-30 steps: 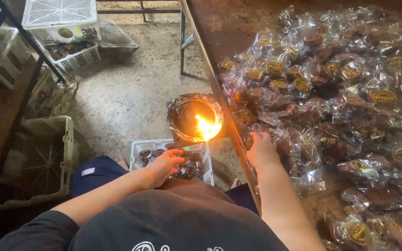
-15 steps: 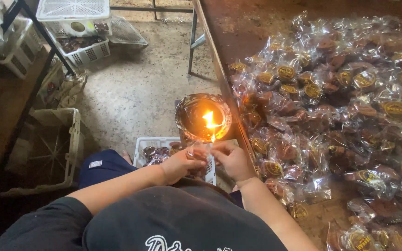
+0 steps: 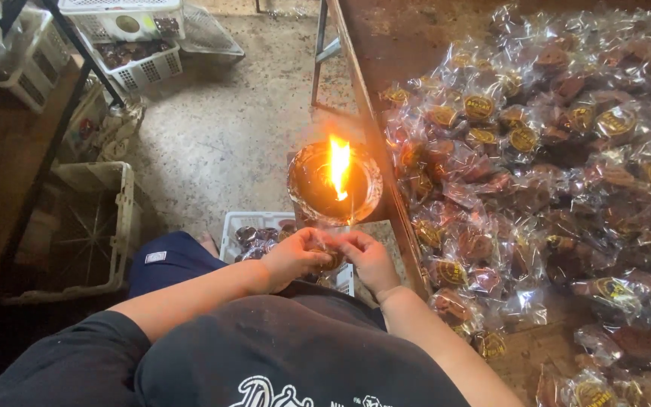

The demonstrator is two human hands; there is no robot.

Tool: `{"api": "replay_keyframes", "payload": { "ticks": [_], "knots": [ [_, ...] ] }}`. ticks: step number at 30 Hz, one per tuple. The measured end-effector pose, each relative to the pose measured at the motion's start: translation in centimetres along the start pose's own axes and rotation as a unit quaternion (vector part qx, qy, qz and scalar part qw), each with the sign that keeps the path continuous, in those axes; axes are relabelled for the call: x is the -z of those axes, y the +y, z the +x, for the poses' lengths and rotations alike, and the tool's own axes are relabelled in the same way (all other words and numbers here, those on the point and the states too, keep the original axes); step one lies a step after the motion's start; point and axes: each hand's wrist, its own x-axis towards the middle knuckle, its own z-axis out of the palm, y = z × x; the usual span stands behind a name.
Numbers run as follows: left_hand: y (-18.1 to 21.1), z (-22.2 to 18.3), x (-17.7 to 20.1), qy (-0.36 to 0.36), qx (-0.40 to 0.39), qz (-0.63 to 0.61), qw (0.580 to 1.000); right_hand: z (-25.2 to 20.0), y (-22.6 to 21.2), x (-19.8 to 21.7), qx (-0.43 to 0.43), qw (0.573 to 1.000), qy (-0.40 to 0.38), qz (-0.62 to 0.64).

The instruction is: Sealing individual plastic bags of bread by melting the edges over an open flame.

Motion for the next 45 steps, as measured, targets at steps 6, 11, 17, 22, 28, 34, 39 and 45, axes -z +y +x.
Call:
{"api": "replay_keyframes", "payload": {
  "ticks": [6, 11, 17, 22, 28, 34, 39, 45],
  "knots": [
    [0.2, 0.8, 0.4, 0.021, -0.019, 0.031, 0.999, 0.1, -0.7, 0.0, -0.024, 0.971, 0.202, 0.126],
    [-1.6, 2.3, 1.6, 0.007, -0.021, 0.086, 0.996, 0.2, -0.2, -0.3, 0.028, 0.998, 0.045, -0.018],
    [0.5, 0.2, 0.3, -0.022, -0.02, 0.057, 0.998, 0.1, -1.4, 0.5, -0.012, 0.978, 0.206, 0.008],
    [1.7, -0.7, -0.4, -0.023, 0.012, 0.006, 1.0, 0.3, 0.4, -0.4, 0.009, 0.993, 0.021, 0.113],
    [2.0, -1.3, -1.8, 0.011, 0.041, -0.058, 0.997, -0.5, -1.1, -0.9, -0.064, 0.993, 0.084, -0.045],
    [4.0, -2.1, -2.6, 0.051, 0.033, -0.041, 0.997, -1.7, -2.2, -2.2, -0.002, 1.0, 0.0, 0.002],
    [4.5, -1.8, -3.1, 0.144, -0.032, -0.134, 0.98, -1.2, -2.7, -2.4, -0.012, 0.999, 0.015, 0.05],
    [3.7, -1.0, -2.0, 0.079, 0.014, -0.052, 0.995, -1.2, -2.9, -0.6, -0.136, 0.982, 0.113, 0.071]
  ]
}}
